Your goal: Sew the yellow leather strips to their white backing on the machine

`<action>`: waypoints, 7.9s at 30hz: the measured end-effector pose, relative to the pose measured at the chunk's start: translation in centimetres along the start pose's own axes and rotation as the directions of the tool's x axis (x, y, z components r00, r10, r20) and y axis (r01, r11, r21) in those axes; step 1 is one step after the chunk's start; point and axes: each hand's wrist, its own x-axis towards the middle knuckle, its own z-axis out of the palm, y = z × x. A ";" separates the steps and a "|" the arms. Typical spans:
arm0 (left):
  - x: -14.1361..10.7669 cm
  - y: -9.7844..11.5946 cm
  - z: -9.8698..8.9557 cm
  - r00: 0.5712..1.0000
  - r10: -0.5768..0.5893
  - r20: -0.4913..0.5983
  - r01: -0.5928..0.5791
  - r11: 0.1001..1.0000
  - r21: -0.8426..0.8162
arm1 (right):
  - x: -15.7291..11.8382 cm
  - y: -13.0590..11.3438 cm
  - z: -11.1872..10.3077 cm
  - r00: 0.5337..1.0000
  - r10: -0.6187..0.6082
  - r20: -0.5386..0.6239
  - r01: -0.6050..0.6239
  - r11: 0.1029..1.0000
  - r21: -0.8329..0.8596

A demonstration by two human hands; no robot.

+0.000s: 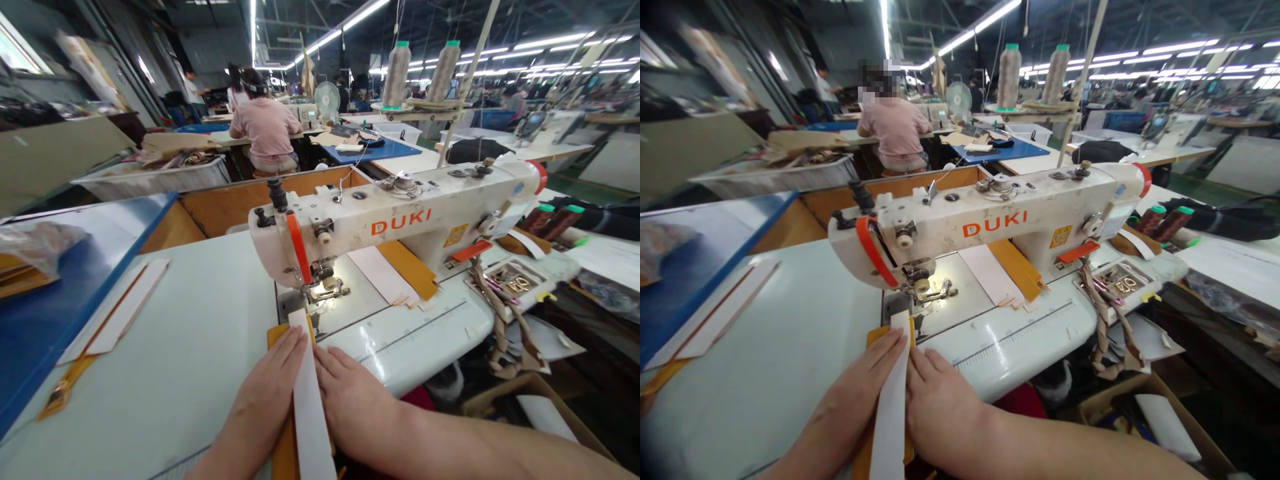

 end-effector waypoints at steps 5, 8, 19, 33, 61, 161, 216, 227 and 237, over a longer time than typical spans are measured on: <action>0.0 -0.1 -0.3 0.999 0.015 0.035 -0.014 1.000 -0.011 | -0.3 0.4 -0.5 0.999 -0.027 0.045 0.025 0.999 0.031; 0.0 -0.2 -0.4 0.998 0.003 0.062 -0.001 1.000 -0.024 | -0.4 0.5 -0.5 0.999 -0.032 0.037 0.031 0.999 0.031; 0.7 0.1 -0.5 0.990 0.125 -0.059 -0.110 0.971 0.212 | -0.2 0.8 -1.0 0.997 -0.055 0.051 0.052 0.998 0.046; 0.4 -0.1 -0.1 0.987 0.128 -0.100 -0.105 0.973 0.204 | -0.2 0.8 0.4 0.998 -0.021 -0.059 0.025 0.998 0.059; 1.3 -0.1 -1.0 0.992 0.124 -0.004 -0.120 0.962 0.246 | 1.8 4.0 0.6 0.976 -0.046 -0.211 0.060 0.996 0.060; 5.0 -0.8 -1.1 0.999 0.031 0.040 -0.031 1.000 0.006 | -1.4 5.5 -1.6 0.901 -0.396 -0.177 0.410 0.911 0.046; 1.7 -0.4 -0.3 0.980 0.191 -0.057 -0.169 0.947 0.272 | 0.3 2.3 -0.3 0.993 -0.084 -0.080 0.094 0.988 0.124; 2.2 0.1 -0.9 0.977 0.205 -0.054 -0.175 0.925 0.338 | 0.3 2.3 -0.1 0.994 -0.081 -0.075 0.091 0.987 0.129; 1.7 -0.2 -0.1 0.985 0.170 -0.012 -0.159 0.946 0.282 | -0.1 2.2 1.1 0.994 -0.069 -0.086 0.080 0.988 0.131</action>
